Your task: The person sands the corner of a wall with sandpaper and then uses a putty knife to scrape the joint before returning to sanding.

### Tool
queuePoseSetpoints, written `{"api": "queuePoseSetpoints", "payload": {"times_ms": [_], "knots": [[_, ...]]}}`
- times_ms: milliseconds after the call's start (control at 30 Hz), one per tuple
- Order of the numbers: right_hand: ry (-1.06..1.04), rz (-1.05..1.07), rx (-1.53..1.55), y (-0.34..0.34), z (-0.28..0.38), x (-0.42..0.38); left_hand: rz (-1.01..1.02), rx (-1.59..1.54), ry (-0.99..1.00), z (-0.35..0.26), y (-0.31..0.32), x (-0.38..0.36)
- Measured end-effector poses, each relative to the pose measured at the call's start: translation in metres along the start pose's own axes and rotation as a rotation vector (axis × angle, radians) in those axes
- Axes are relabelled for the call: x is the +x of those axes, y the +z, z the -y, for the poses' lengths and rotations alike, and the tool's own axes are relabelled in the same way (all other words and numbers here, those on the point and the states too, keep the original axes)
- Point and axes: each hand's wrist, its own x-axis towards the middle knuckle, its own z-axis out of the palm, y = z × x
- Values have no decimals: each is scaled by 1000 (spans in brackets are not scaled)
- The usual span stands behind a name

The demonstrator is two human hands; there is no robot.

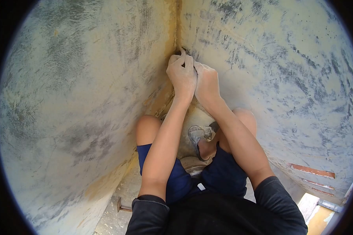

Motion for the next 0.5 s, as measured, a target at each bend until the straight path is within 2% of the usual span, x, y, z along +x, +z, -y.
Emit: {"api": "queuePoseSetpoints", "payload": {"times_ms": [100, 167, 300, 500], "knots": [[-35, -24, 59, 2, 1, 1, 1, 21, 12, 9, 0, 0], [58, 125, -101, 5, -1, -3, -3, 122, -53, 20, 4, -5], [113, 114, -175, 4, 1, -1, -74, 118, -22, 12, 6, -9], [109, 72, -276, 3, -2, 3, -74, 84, -102, 2, 4, -10]]}}
